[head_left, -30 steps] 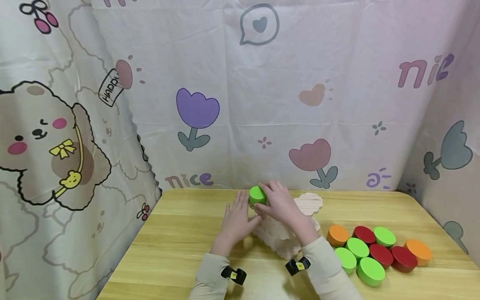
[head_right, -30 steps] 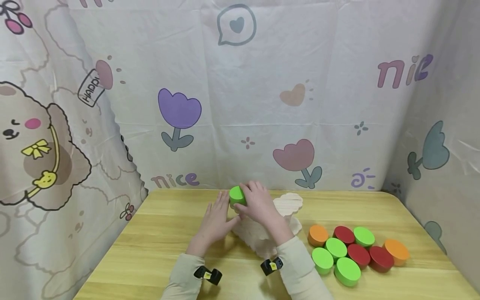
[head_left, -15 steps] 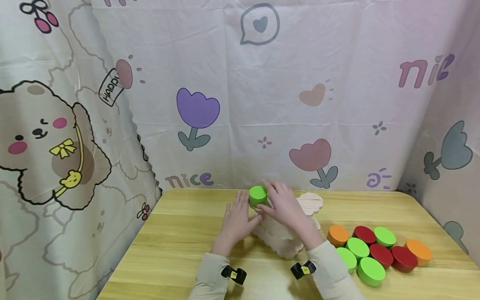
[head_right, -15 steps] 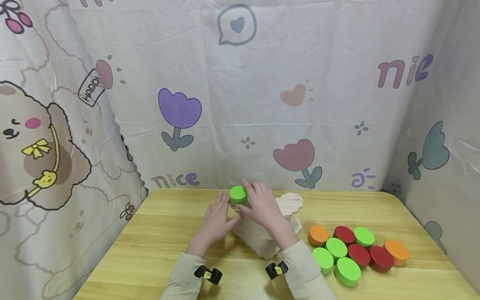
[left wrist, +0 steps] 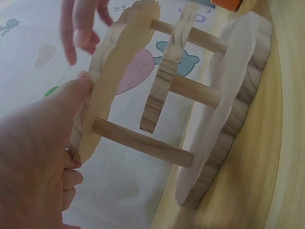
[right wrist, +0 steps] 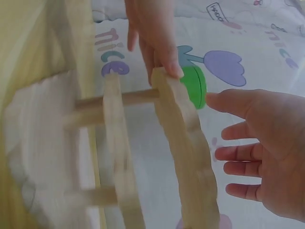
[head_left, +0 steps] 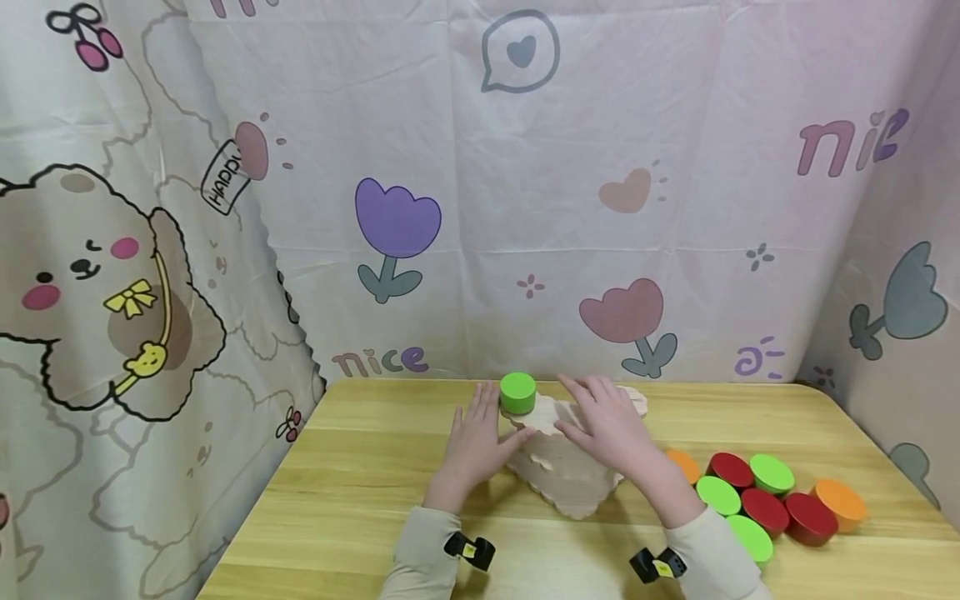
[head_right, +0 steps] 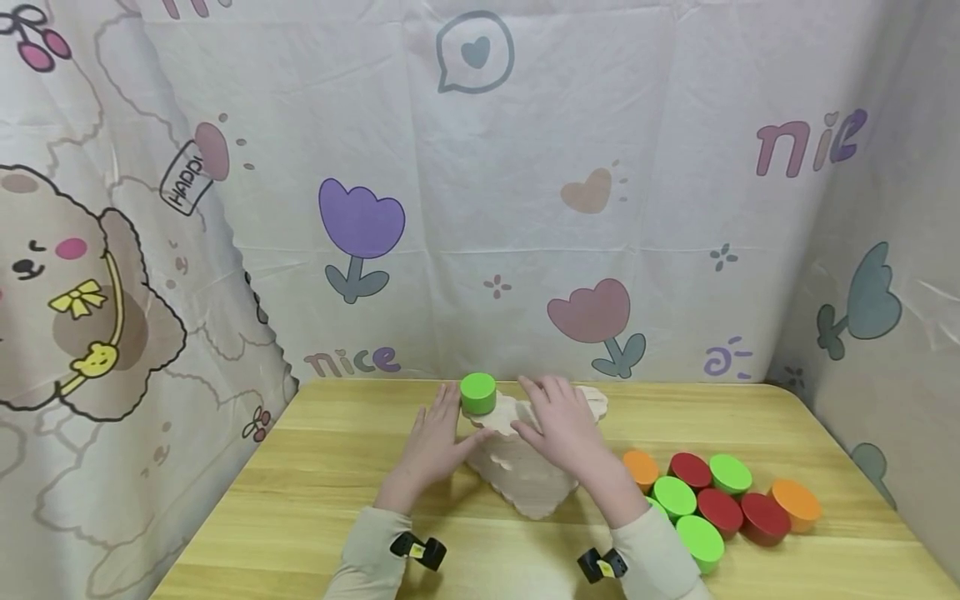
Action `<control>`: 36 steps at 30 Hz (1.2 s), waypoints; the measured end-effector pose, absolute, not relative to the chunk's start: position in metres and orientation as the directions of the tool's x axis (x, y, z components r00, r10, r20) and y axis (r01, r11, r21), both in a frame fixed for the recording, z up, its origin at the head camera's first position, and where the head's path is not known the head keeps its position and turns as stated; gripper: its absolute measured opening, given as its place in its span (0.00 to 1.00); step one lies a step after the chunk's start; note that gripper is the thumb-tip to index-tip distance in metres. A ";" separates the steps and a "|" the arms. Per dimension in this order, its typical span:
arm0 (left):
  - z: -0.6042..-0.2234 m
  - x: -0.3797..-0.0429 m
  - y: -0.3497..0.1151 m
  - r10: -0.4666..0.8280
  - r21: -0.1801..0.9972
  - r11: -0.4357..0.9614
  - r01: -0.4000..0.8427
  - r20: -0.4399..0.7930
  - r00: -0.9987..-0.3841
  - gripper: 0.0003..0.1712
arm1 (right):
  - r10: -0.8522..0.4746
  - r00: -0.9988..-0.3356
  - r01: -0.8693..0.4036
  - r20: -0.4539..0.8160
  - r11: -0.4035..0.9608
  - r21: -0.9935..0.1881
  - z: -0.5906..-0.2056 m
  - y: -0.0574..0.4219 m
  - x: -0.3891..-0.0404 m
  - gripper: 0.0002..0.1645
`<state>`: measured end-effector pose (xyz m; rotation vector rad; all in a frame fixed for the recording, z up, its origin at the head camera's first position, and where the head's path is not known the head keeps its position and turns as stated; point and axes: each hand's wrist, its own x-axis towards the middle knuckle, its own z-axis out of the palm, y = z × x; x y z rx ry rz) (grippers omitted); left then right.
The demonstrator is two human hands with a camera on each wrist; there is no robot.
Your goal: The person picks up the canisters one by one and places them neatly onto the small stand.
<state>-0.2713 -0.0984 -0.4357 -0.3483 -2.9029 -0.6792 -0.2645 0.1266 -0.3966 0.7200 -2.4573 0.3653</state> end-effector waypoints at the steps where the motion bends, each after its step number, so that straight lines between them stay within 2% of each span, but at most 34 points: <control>1: -0.436 -0.271 -0.098 0.191 0.422 0.870 0.254 0.187 -0.964 0.60 | -0.415 -0.702 -0.565 0.579 0.819 -0.098 -0.398 0.130 -0.263 0.40; 11: -0.438 -0.273 -0.097 0.186 0.440 0.862 0.253 0.189 -0.964 0.60 | -0.464 -0.583 -0.626 0.667 0.780 -0.004 -0.409 0.167 -0.242 0.31; 15: -0.438 -0.272 -0.097 0.189 0.442 0.860 0.254 0.187 -0.964 0.60 | -0.484 -0.572 -0.637 0.663 0.770 0.012 -0.416 0.184 -0.231 0.29; 20: -0.436 -0.270 -0.095 0.187 0.443 0.862 0.247 0.175 -0.967 0.61 | -0.471 -0.613 -0.599 0.634 0.800 0.016 -0.425 0.206 -0.216 0.29; 29: -0.434 -0.270 -0.096 0.185 0.449 0.859 0.246 0.177 -0.967 0.61 | -0.389 -0.761 -0.480 0.519 0.876 -0.048 -0.437 0.237 -0.196 0.28; 36: -0.434 -0.270 -0.097 0.184 0.447 0.861 0.243 0.172 -0.968 0.61 | -0.414 -0.776 -0.475 0.475 0.880 -0.009 -0.445 0.251 -0.196 0.24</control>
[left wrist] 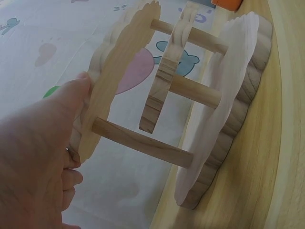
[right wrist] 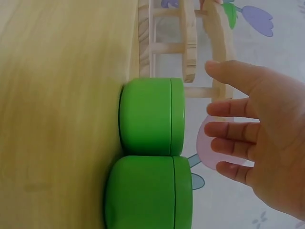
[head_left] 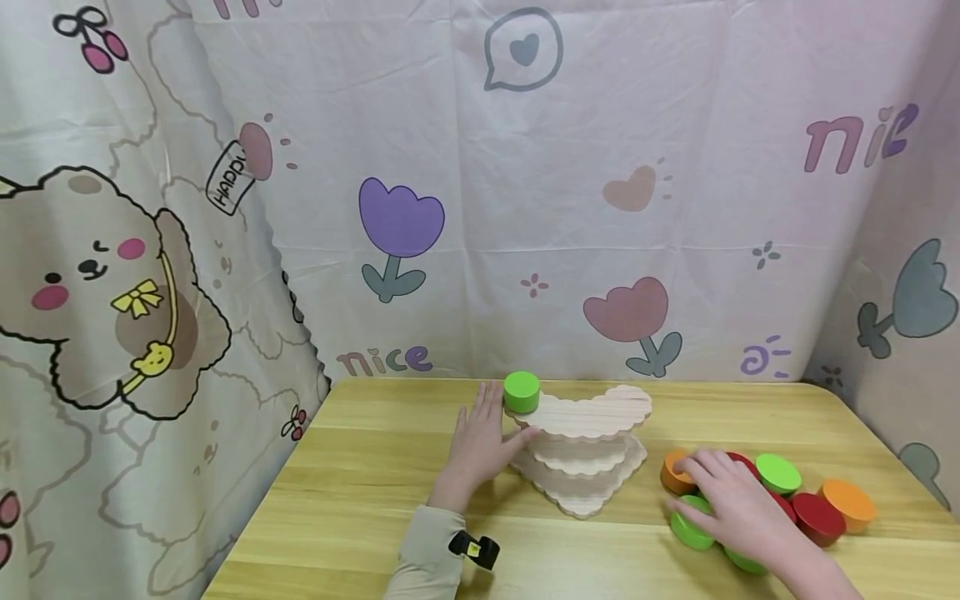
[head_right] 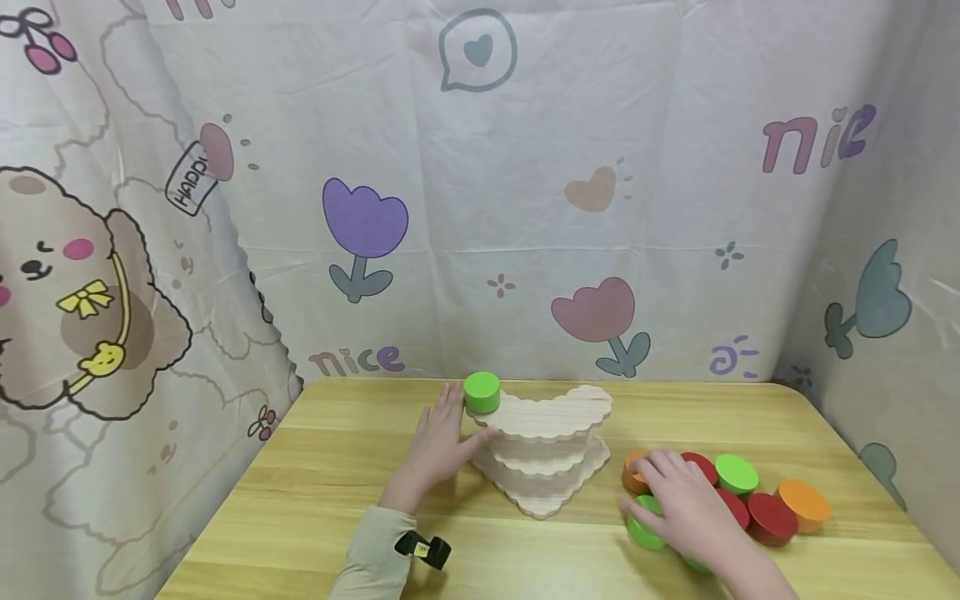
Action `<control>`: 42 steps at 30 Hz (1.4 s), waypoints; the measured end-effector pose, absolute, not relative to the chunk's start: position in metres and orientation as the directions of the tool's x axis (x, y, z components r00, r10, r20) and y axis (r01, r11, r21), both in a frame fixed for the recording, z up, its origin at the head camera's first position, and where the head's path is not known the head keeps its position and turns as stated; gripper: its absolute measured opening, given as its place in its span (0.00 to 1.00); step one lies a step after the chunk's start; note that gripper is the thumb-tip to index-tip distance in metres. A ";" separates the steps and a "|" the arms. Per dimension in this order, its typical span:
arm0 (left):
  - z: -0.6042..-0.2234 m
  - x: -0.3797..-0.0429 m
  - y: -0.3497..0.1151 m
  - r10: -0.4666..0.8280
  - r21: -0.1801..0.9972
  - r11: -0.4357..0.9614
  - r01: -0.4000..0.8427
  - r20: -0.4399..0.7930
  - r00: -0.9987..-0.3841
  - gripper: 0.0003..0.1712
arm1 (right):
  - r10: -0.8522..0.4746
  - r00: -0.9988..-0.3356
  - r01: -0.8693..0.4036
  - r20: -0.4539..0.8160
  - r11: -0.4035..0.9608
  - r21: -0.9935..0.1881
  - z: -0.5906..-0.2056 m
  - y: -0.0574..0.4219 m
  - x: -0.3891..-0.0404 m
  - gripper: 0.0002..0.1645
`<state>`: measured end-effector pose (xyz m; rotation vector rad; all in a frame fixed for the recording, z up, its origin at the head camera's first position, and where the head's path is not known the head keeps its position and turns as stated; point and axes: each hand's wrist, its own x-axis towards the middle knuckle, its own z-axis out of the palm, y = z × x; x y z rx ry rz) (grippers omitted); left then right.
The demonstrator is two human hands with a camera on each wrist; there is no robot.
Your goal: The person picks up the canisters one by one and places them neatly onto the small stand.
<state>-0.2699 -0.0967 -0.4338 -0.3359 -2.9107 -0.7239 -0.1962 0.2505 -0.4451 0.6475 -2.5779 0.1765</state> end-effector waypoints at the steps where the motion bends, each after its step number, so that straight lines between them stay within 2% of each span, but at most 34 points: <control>1: -0.434 -0.270 -0.097 0.184 0.447 0.861 0.243 0.170 -0.968 0.61 | -0.415 -0.784 -0.473 0.462 0.881 -0.010 -0.446 0.251 -0.196 0.24; 7: -0.434 -0.271 -0.096 0.184 0.446 0.860 0.246 0.177 -0.967 0.61 | -0.422 -0.837 -0.454 0.348 0.891 -0.012 -0.450 0.253 -0.198 0.27; 16: -0.434 -0.272 -0.097 0.180 0.438 0.866 0.241 0.175 -0.968 0.62 | -0.413 -0.875 -0.434 0.253 0.900 -0.032 -0.447 0.259 -0.201 0.32; 28: -0.435 -0.270 -0.097 0.184 0.448 0.859 0.249 0.183 -0.966 0.62 | -0.472 -0.868 -0.479 0.156 0.878 -0.008 -0.447 0.265 -0.196 0.37; 34: -0.437 -0.270 -0.097 0.181 0.453 0.858 0.242 0.174 -0.968 0.63 | -0.458 -0.878 -0.464 0.138 0.886 -0.015 -0.446 0.262 -0.195 0.35; 42: -0.435 -0.270 -0.097 0.182 0.449 0.860 0.242 0.173 -0.968 0.62 | -0.473 -0.858 -0.481 0.199 0.877 0.013 -0.444 0.260 -0.197 0.31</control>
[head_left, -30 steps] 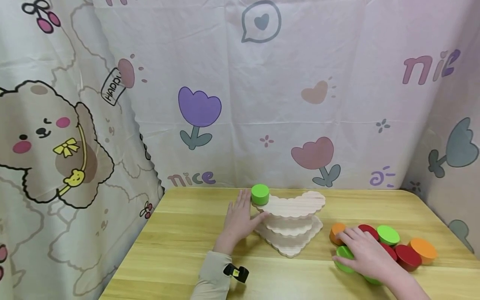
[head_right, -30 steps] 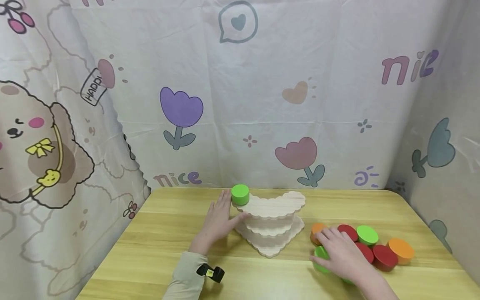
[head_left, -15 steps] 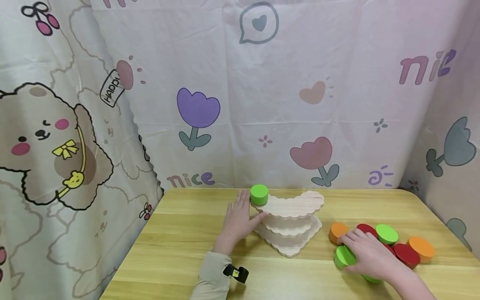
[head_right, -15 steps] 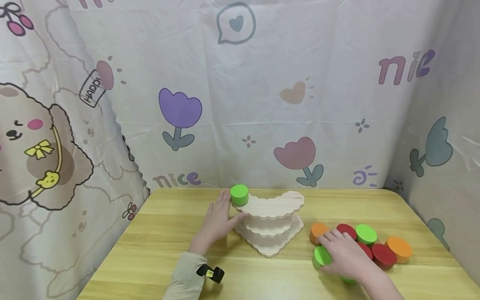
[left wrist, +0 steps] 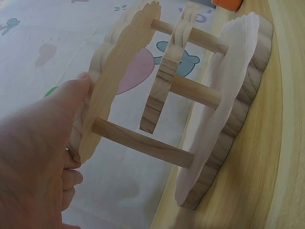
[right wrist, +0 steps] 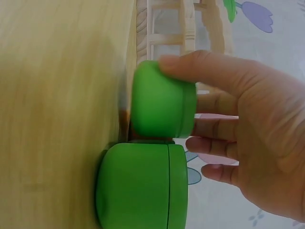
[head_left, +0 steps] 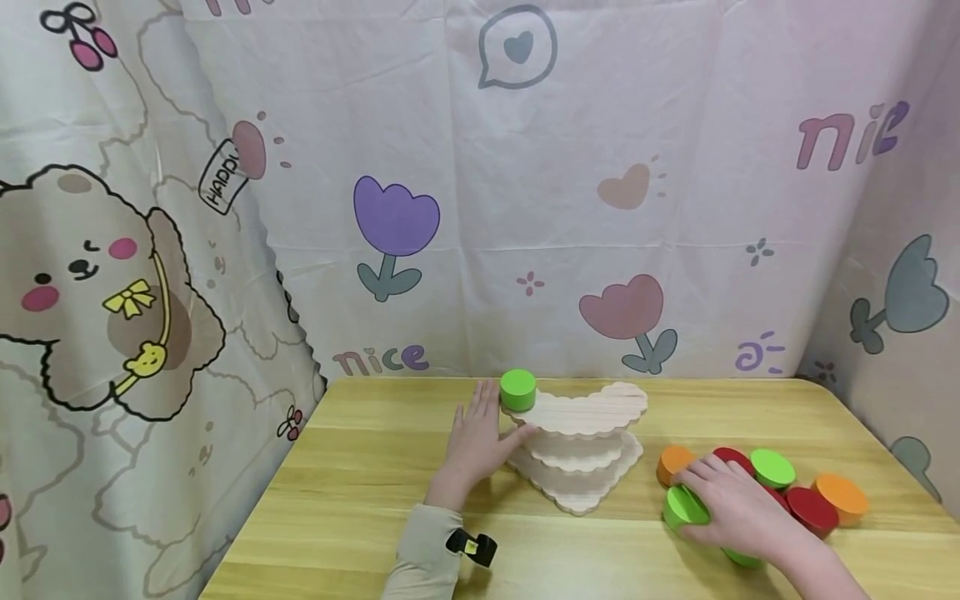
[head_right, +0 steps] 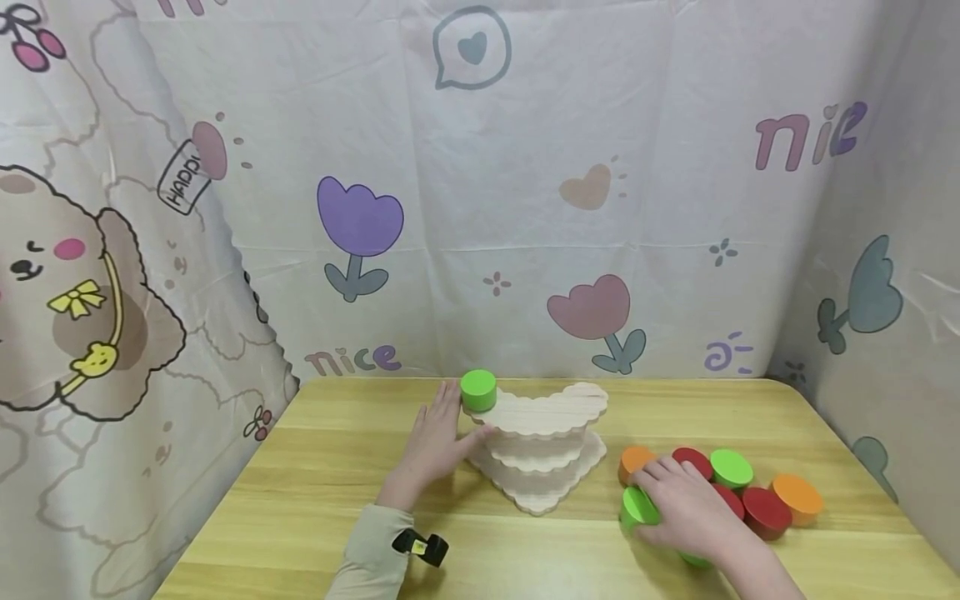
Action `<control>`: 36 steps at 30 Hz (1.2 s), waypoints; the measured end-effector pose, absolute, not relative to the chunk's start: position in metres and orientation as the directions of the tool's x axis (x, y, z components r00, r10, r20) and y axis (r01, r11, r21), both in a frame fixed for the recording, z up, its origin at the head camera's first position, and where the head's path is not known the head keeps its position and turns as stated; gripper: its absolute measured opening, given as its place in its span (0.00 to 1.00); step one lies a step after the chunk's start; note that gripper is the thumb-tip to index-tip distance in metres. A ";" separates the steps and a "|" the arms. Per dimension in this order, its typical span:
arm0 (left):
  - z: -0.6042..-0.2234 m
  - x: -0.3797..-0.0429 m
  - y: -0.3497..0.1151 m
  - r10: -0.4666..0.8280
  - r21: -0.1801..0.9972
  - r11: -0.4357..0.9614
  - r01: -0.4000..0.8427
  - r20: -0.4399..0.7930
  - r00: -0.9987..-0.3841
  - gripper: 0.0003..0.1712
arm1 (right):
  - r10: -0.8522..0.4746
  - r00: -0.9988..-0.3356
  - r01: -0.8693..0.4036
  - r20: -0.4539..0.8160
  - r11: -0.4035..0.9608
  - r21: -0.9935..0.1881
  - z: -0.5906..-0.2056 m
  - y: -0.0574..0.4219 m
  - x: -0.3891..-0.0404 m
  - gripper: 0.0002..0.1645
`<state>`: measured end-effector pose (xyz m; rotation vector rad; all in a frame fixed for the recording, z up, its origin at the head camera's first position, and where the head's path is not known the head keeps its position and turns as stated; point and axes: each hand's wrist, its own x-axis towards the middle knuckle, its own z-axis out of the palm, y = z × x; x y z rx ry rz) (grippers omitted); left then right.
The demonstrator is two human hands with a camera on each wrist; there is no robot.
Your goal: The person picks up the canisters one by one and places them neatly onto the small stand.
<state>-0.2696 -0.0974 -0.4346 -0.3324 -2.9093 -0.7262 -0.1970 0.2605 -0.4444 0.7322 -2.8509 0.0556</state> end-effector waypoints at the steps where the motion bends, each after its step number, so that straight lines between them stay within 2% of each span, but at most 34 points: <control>1: -0.434 -0.269 -0.097 0.182 0.448 0.860 0.242 0.174 -0.968 0.62 | -0.476 -0.853 -0.484 0.214 0.875 0.015 -0.444 0.260 -0.197 0.31; 6: -0.434 -0.268 -0.097 0.184 0.452 0.858 0.243 0.171 -0.968 0.61 | -0.484 -0.813 -0.501 0.323 0.865 0.036 -0.442 0.258 -0.196 0.29; 11: -0.434 -0.268 -0.097 0.183 0.458 0.855 0.243 0.171 -0.968 0.61 | -0.504 -0.730 -0.532 0.463 0.843 0.079 -0.439 0.255 -0.196 0.30; 16: -0.434 -0.268 -0.098 0.182 0.463 0.853 0.241 0.170 -0.969 0.62 | -0.517 -0.660 -0.561 0.545 0.822 0.101 -0.436 0.252 -0.199 0.32; 26: -0.435 -0.270 -0.097 0.185 0.460 0.852 0.250 0.182 -0.966 0.61 | -0.523 -0.586 -0.621 0.619 0.780 0.070 -0.427 0.233 -0.210 0.31; 36: -0.435 -0.270 -0.098 0.186 0.448 0.858 0.249 0.182 -0.966 0.62 | -0.546 -0.459 -0.703 0.700 0.705 0.089 -0.417 0.205 -0.227 0.29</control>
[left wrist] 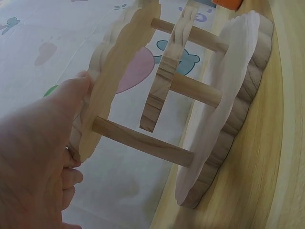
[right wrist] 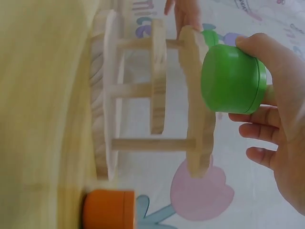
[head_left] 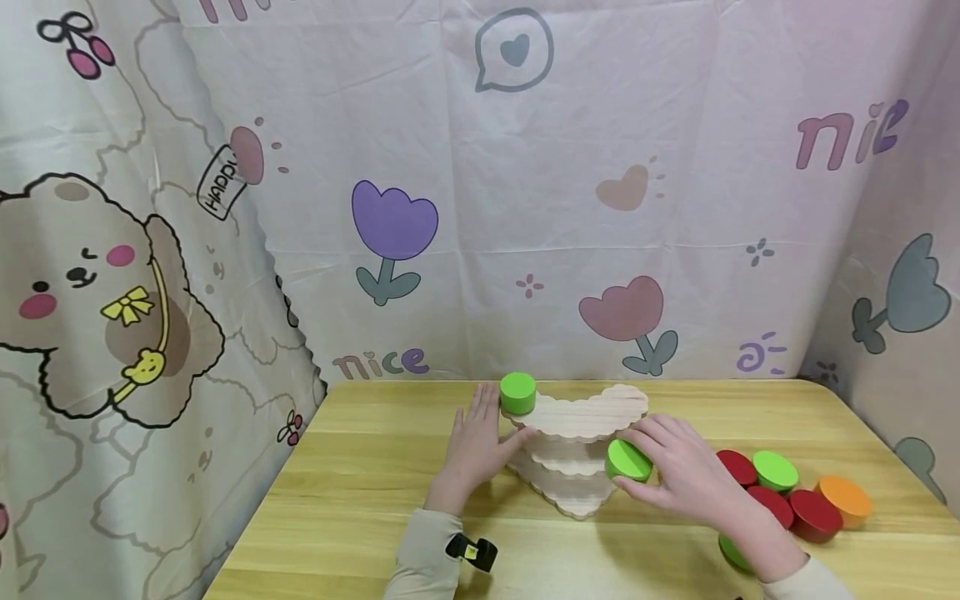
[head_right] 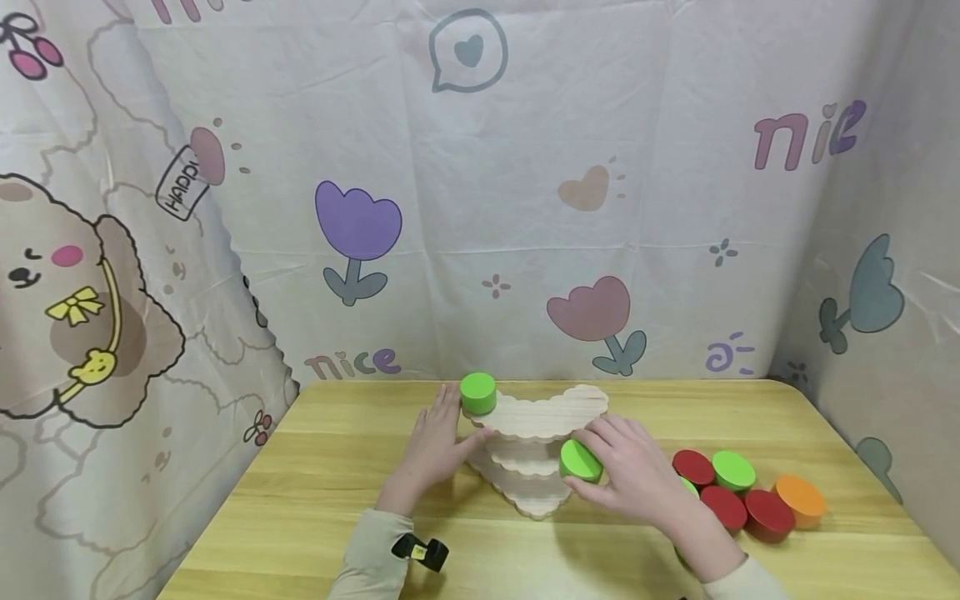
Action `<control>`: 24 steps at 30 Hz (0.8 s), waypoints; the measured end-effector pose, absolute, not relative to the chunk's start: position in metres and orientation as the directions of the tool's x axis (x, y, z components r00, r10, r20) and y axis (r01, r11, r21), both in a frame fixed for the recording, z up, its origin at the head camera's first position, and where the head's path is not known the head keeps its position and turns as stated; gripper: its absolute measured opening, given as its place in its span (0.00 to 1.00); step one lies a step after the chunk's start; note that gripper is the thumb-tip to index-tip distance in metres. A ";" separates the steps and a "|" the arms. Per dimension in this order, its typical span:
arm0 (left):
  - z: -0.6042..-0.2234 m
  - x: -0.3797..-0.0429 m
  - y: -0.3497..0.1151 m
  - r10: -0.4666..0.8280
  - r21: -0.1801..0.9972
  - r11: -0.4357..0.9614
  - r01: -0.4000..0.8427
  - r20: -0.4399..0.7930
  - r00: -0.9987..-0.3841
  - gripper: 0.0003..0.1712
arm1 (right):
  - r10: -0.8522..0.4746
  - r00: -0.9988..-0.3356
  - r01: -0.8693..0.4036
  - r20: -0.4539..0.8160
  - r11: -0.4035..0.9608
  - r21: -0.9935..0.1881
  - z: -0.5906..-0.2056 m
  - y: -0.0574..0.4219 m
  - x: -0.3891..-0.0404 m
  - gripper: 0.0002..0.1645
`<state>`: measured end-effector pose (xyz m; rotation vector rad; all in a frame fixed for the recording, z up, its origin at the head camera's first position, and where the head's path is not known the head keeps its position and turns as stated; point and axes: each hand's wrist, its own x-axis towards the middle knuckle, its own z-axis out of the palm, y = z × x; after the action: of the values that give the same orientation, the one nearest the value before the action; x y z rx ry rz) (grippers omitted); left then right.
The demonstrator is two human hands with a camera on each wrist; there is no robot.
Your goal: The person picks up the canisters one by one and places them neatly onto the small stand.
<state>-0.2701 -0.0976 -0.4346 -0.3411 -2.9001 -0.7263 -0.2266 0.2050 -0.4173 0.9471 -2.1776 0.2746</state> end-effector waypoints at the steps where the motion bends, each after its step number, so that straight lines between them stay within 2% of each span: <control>1: -0.435 -0.270 -0.098 0.186 0.448 0.858 0.251 0.183 -0.965 0.62 | -0.549 -0.453 -0.708 0.702 0.701 0.091 -0.416 0.202 -0.228 0.29; 11: -0.434 -0.270 -0.098 0.184 0.453 0.856 0.249 0.183 -0.966 0.61 | -0.567 -0.423 -0.748 0.707 0.659 0.082 -0.403 0.173 -0.242 0.29; 24: -0.434 -0.270 -0.098 0.193 0.445 0.856 0.263 0.197 -0.961 0.60 | -0.520 -0.399 -0.745 0.755 0.664 0.063 -0.401 0.153 -0.260 0.30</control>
<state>-0.2695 -0.0976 -0.4343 -0.3568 -2.8857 -0.7236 -0.2601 0.1532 -0.4008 0.9744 -2.0928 0.3655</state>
